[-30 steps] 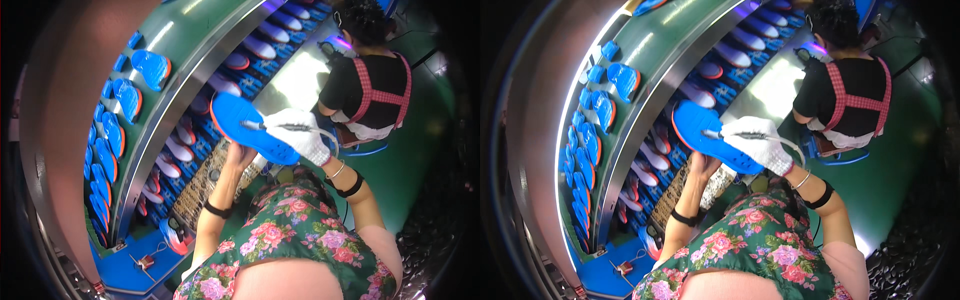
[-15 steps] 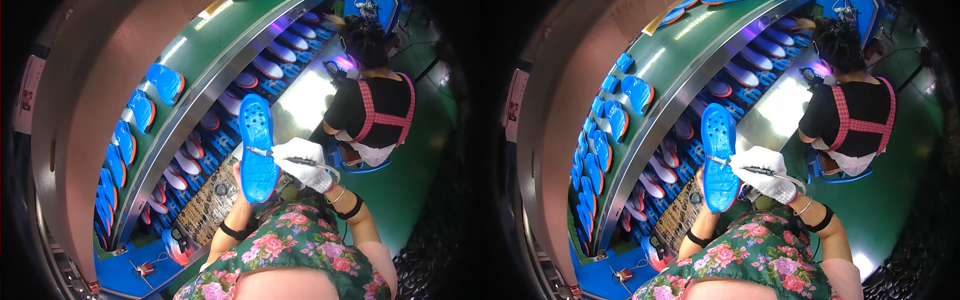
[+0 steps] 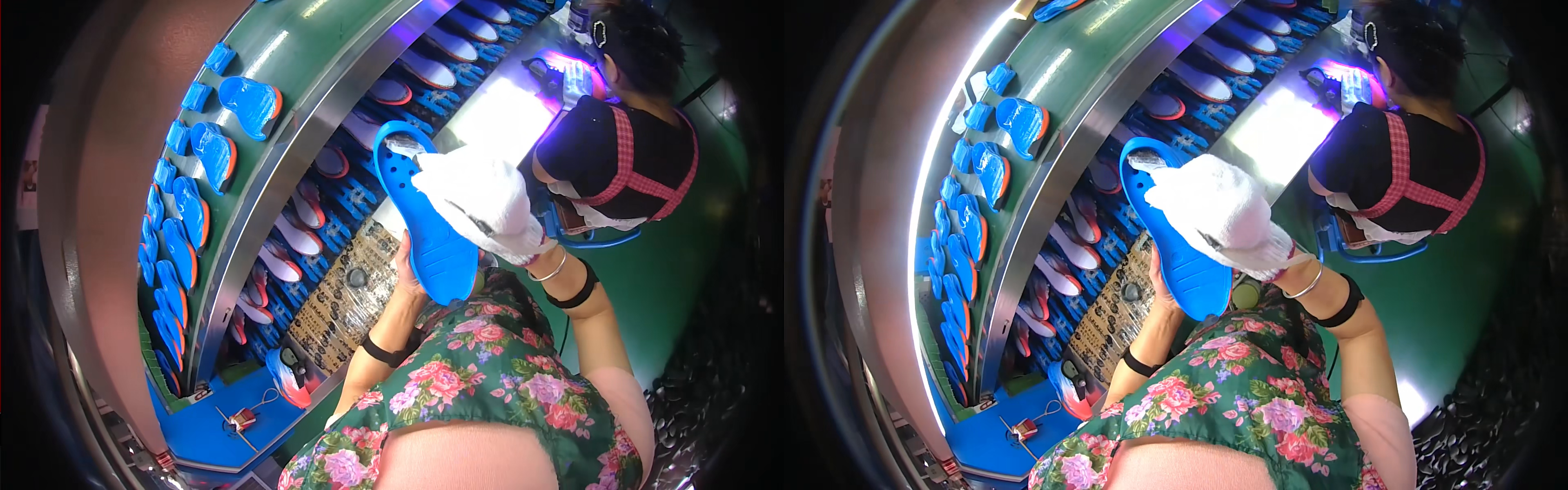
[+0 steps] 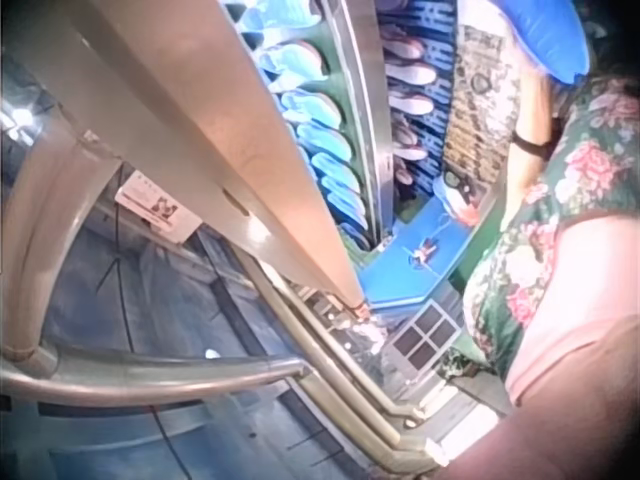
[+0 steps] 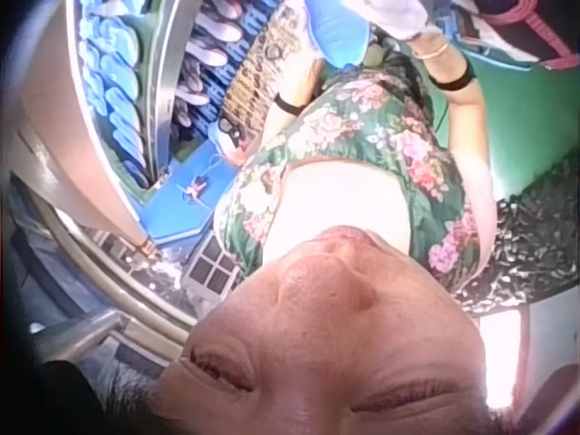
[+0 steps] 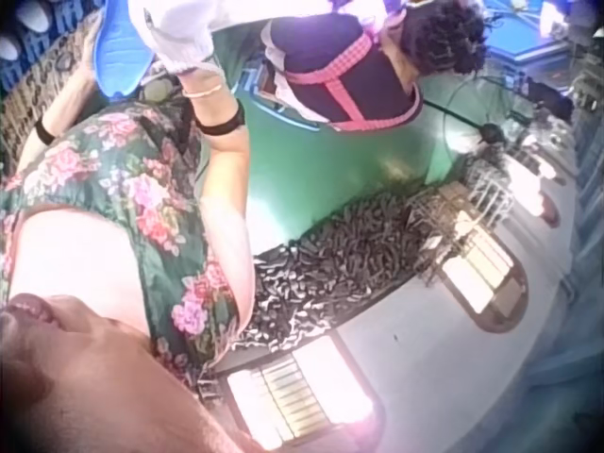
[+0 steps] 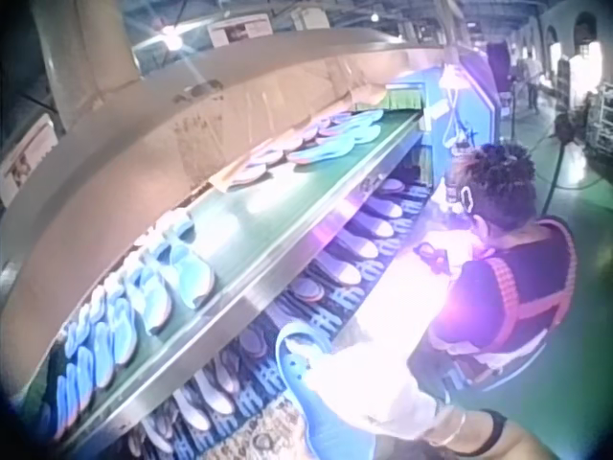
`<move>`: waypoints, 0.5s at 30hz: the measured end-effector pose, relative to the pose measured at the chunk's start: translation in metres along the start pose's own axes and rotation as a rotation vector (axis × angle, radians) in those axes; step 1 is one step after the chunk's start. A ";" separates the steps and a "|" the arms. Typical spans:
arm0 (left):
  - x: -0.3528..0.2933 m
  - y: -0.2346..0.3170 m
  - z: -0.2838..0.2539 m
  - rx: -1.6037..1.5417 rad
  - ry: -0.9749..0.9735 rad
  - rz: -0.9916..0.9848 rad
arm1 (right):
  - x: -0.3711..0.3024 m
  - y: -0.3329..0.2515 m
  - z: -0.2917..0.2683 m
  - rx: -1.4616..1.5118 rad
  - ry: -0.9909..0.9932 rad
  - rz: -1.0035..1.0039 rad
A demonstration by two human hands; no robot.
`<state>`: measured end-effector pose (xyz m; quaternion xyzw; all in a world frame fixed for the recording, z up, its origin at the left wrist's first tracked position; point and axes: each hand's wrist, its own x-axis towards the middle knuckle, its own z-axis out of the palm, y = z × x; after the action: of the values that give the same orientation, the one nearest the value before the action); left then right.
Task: Applying glue or primer to blue shoe soles using a handheld brush.
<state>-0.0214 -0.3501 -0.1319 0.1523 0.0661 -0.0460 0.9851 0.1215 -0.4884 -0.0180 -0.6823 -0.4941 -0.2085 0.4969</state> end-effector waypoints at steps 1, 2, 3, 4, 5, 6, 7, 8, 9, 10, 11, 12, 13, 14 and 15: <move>0.000 0.000 0.000 0.192 0.146 0.035 | 0.003 -0.004 0.005 -0.049 -0.008 -0.035; 0.000 0.001 0.000 0.253 0.181 0.037 | 0.005 -0.007 0.007 -0.092 -0.025 -0.045; 0.000 0.002 -0.001 0.270 0.192 0.052 | 0.005 -0.011 0.010 -0.025 -0.019 -0.062; 0.000 0.003 -0.001 0.271 0.192 0.066 | 0.004 -0.014 0.011 -0.024 -0.018 -0.064; 0.001 0.005 -0.002 0.289 0.202 0.067 | 0.002 -0.017 0.010 0.069 -0.091 -0.033; 0.002 0.006 -0.002 0.250 0.197 0.088 | -0.001 -0.018 0.010 0.174 -0.126 -0.050; 0.003 0.009 -0.003 0.213 0.192 0.107 | -0.003 -0.017 0.007 0.266 -0.141 0.063; 0.004 0.010 -0.003 0.175 0.188 0.127 | -0.005 -0.017 0.008 0.271 -0.129 0.081; 0.005 0.012 -0.003 0.177 0.140 0.125 | -0.007 -0.015 0.007 0.284 -0.057 0.163; 0.007 0.013 -0.004 0.229 0.286 0.151 | -0.009 -0.014 0.009 0.289 0.025 0.263; 0.009 0.014 -0.004 0.190 0.184 0.148 | -0.011 -0.012 0.008 0.254 0.081 0.187; 0.010 0.015 -0.004 0.172 0.212 0.131 | -0.014 -0.014 0.013 0.232 0.015 0.158; 0.013 0.015 -0.004 0.172 0.140 0.132 | -0.016 -0.017 0.020 0.215 0.044 0.115; 0.014 0.016 -0.003 0.132 0.113 0.133 | -0.020 -0.021 0.026 0.184 0.054 0.019; 0.019 0.015 -0.003 0.037 0.072 0.161 | -0.025 -0.023 0.026 0.137 0.038 -0.043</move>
<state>-0.0018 -0.3367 -0.1331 0.1771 0.0883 0.0378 0.9795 0.0851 -0.4771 -0.0374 -0.6317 -0.5122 -0.1979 0.5472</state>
